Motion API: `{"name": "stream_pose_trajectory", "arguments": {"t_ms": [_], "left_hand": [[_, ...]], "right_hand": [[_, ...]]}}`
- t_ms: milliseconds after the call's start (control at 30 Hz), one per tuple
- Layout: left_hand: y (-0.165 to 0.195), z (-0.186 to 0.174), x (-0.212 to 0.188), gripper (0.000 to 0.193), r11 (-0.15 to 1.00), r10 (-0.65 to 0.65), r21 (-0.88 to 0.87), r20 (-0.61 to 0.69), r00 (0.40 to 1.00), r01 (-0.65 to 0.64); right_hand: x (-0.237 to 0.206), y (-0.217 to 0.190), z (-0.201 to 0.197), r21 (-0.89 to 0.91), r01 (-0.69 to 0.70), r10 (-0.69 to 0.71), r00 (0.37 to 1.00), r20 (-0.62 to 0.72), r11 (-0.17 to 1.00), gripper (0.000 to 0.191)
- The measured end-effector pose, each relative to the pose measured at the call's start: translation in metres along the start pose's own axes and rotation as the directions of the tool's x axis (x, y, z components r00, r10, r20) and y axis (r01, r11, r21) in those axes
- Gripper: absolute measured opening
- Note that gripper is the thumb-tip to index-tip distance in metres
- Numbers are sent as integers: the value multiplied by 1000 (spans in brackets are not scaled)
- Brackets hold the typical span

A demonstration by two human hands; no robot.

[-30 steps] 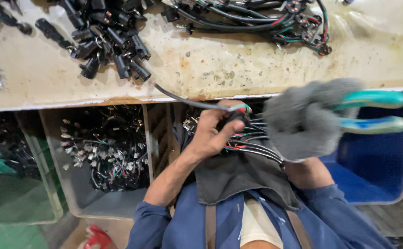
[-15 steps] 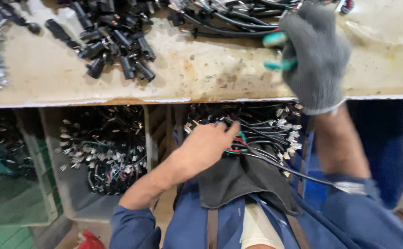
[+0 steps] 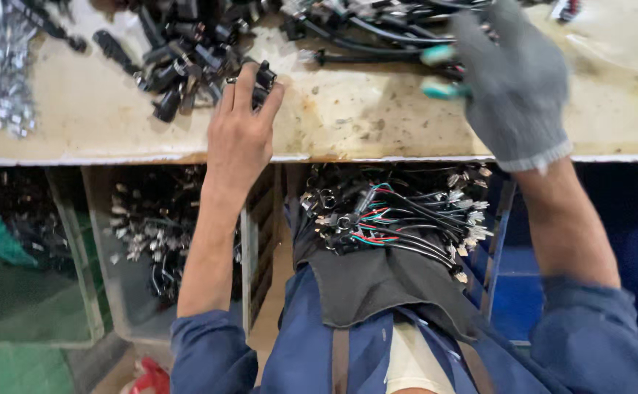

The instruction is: The person uses pliers to strip and crimp the ends of black wires, fits terminals and connector housings onto the prepared wire ends, and lays the finished wire harnesses on the workbench. They repeatedly pick new wires from the bench and sort finished assemblies into piles.

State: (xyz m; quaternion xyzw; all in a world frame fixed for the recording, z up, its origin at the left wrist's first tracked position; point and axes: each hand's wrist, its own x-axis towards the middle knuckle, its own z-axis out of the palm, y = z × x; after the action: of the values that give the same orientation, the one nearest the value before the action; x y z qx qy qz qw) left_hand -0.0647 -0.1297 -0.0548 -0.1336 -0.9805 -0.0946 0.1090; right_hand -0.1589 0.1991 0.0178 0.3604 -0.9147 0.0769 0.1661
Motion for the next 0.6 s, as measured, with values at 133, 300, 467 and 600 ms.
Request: {"name": "stream_pose_trajectory", "arguments": {"t_ms": [133,300,467,600], "left_hand": [[10,0,2,51,997,8,-81,-18,1000,-9],[11,-15,-2,37,980,-156,-138,-98,983,142],[7,36,56,39,981,-169,54,-213,962,184],[9,67,92,41,954,-239,126,-224,945,272]], "right_hand": [[14,8,1,-83,32,-31,999,23,996,16],[-19,-7,4,70,-69,62,994,88,995,18],[-30,-11,24,108,-137,135,990,24,985,30],[-70,-32,35,271,-244,252,968,4,931,34]]}}
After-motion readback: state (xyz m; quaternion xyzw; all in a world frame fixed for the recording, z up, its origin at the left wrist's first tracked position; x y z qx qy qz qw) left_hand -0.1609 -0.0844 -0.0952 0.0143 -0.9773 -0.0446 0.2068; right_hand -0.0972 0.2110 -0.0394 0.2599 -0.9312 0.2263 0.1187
